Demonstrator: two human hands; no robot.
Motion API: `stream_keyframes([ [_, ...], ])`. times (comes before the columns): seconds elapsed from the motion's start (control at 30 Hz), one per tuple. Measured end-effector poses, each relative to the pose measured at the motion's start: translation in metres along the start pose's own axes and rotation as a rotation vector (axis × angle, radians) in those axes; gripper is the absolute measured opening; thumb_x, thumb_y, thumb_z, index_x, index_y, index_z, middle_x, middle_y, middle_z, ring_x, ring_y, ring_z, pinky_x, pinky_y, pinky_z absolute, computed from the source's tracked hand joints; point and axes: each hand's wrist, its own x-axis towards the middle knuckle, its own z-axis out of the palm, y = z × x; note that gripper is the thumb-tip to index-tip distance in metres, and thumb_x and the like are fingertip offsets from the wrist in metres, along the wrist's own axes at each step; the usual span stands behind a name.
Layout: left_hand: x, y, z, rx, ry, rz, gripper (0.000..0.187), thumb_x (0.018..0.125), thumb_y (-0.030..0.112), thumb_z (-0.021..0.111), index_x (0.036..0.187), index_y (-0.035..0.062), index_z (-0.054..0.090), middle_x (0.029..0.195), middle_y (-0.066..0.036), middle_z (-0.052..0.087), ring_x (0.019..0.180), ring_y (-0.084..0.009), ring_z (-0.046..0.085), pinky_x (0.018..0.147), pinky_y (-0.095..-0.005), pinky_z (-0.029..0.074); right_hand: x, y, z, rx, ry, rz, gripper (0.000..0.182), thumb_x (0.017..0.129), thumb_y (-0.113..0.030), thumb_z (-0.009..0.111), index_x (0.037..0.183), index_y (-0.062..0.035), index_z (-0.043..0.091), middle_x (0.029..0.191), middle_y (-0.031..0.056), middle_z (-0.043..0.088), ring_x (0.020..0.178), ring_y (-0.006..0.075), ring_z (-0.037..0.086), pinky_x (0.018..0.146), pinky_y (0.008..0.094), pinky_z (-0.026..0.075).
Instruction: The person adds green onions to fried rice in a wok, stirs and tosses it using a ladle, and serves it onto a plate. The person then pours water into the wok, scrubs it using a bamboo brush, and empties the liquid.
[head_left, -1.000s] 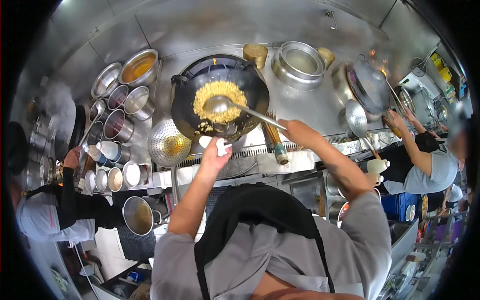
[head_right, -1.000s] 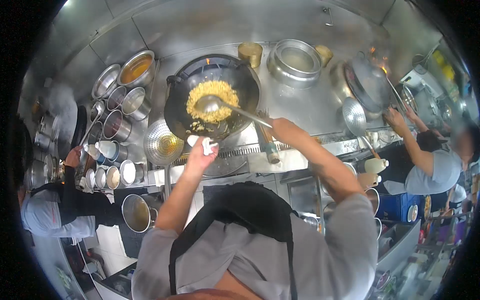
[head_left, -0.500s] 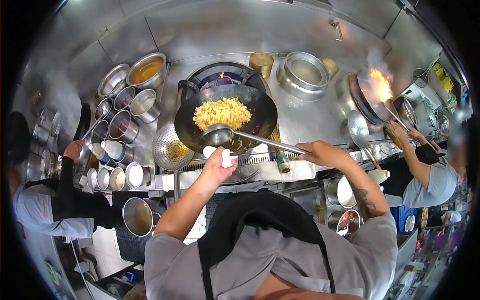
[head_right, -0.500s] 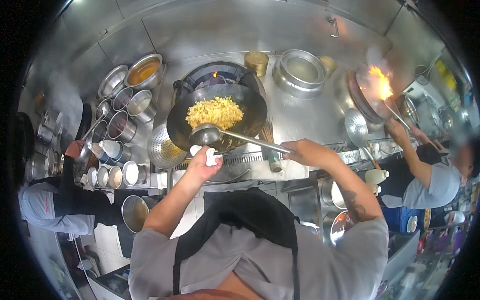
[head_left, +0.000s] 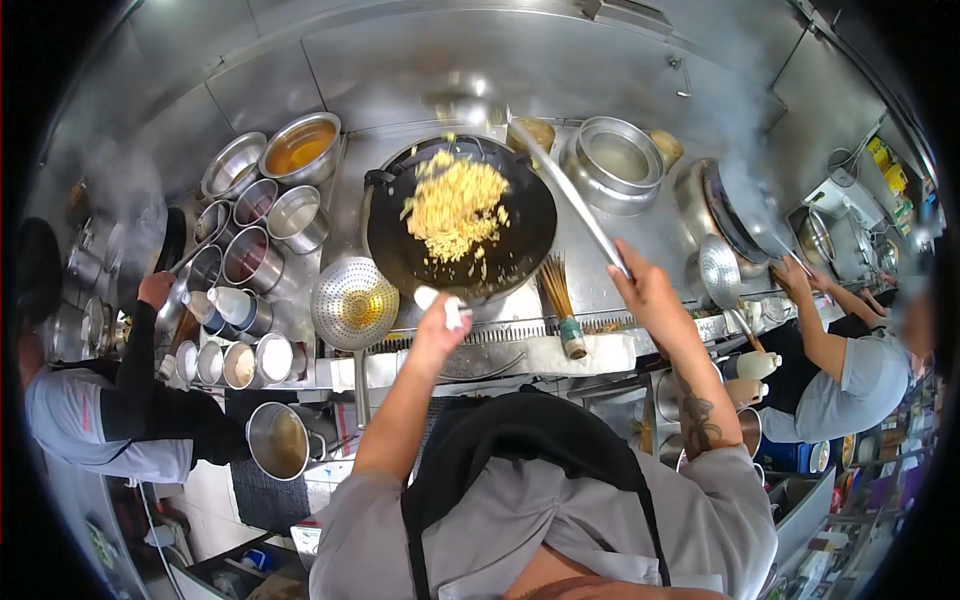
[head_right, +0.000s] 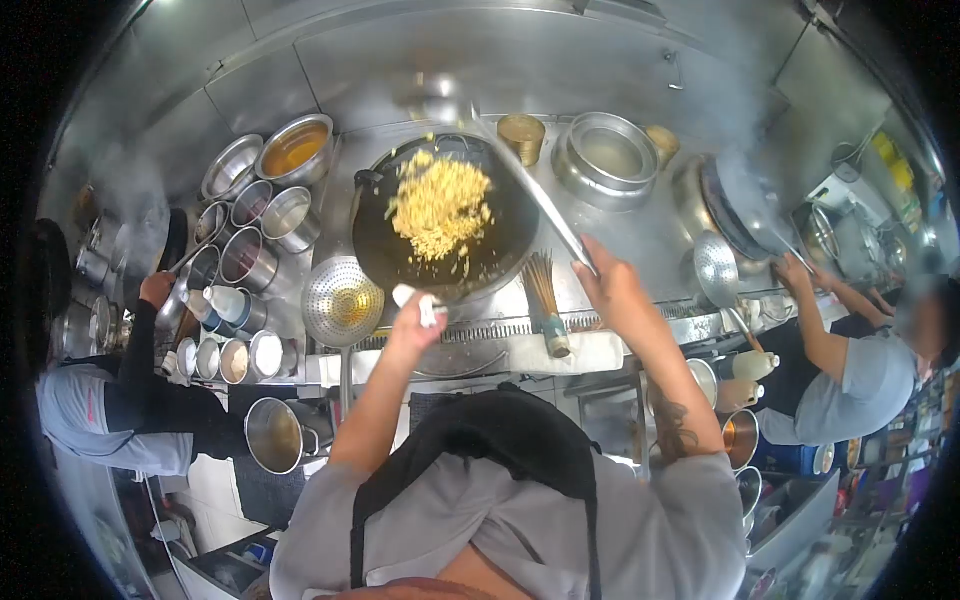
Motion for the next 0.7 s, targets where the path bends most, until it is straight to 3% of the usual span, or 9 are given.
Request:
stream_keyframes([
  [0.07,0.024,0.018,0.013,0.094,-0.082,0.03,0.01,0.088,0.018,0.053,0.083,0.0098,0.055,0.072,-0.005,0.059,0.061,-0.0181,0.055,0.045,-0.0289,0.042,0.004,-0.038,-0.015,0.356,-0.041,0.147,0.046,0.093,-0.015,0.055,0.133,0.0025,0.041,0.07,0.0054,0.058,0.053,0.0163,0.055,0.052,0.0283,0.045],
  [0.1,0.042,0.021,0.003,0.127,-0.083,-0.007,0.01,0.088,0.02,0.053,0.087,0.0107,0.056,0.076,-0.005,0.06,0.062,-0.0184,0.054,0.046,-0.0291,0.042,0.005,-0.048,-0.018,0.621,-0.043,0.108,0.045,0.095,-0.017,0.052,0.134,0.0011,0.041,0.071,0.0,0.052,0.049,0.0076,0.047,0.045,0.0226,0.041],
  [0.27,0.05,0.023,0.003,0.168,-0.051,-0.028,0.01,0.088,0.021,0.054,0.09,0.0123,0.057,0.079,-0.003,0.061,0.065,-0.0177,0.054,0.047,-0.0285,0.041,0.028,-0.035,0.019,1.411,-0.41,0.16,0.043,0.095,-0.023,0.051,0.134,-0.0051,0.043,0.072,0.0029,0.049,0.045,0.0095,0.044,0.036,0.0245,0.036],
  [0.33,0.047,0.023,0.007,0.149,-0.034,-0.007,0.009,0.088,0.021,0.054,0.089,0.0126,0.057,0.079,-0.003,0.061,0.066,-0.0173,0.054,0.047,-0.0279,0.041,0.038,-0.001,0.068,1.541,-0.506,0.356,0.041,0.095,-0.025,0.052,0.13,-0.0053,0.046,0.071,0.0025,0.049,0.045,0.0096,0.044,0.037,0.0257,0.037],
  [0.4,0.052,0.025,0.002,0.156,-0.088,-0.032,0.006,0.086,0.018,0.055,0.087,0.0126,0.057,0.077,-0.003,0.06,0.066,-0.0171,0.054,0.047,-0.0277,0.04,0.061,0.056,0.131,1.4,-0.594,0.632,0.037,0.094,-0.025,0.053,0.126,-0.0058,0.049,0.072,0.0026,0.051,0.045,0.0095,0.044,0.038,0.0263,0.037],
  [0.5,0.056,0.025,-0.001,0.153,-0.065,-0.046,0.004,0.083,0.015,0.057,0.083,0.0119,0.055,0.074,-0.004,0.059,0.063,-0.0178,0.055,0.046,-0.028,0.04,0.089,0.09,0.174,0.828,-0.476,0.825,0.037,0.093,-0.022,0.054,0.127,-0.0074,0.05,0.066,0.0002,0.048,0.045,0.0083,0.042,0.037,0.0258,0.037],
  [0.6,0.036,0.024,0.014,0.113,-0.02,-0.006,0.004,0.081,0.013,0.058,0.084,0.0119,0.055,0.074,-0.005,0.058,0.064,-0.0178,0.055,0.046,-0.0284,0.041,0.104,0.104,0.169,0.121,-0.292,0.303,0.029,0.091,-0.014,0.055,0.118,-0.0048,0.054,0.063,0.0015,0.049,0.046,0.009,0.045,0.038,0.028,0.039],
  [0.67,0.048,0.024,0.006,0.089,-0.062,-0.045,0.007,0.08,0.011,0.06,0.084,0.0127,0.054,0.073,-0.004,0.057,0.063,-0.0175,0.054,0.046,-0.0286,0.041,0.105,0.114,0.151,0.138,-0.112,0.104,0.026,0.089,-0.011,0.056,0.113,-0.0033,0.055,0.062,0.0023,0.05,0.045,0.0094,0.046,0.039,0.0285,0.04],
  [0.7,0.042,0.023,0.011,0.083,-0.057,-0.036,0.007,0.08,0.011,0.06,0.084,0.0128,0.054,0.072,-0.004,0.057,0.062,-0.0174,0.054,0.046,-0.0284,0.041,0.11,0.109,0.145,0.176,-0.1,0.105,0.024,0.089,-0.011,0.056,0.112,-0.003,0.056,0.062,0.0024,0.051,0.045,0.0094,0.046,0.039,0.0285,0.04],
])
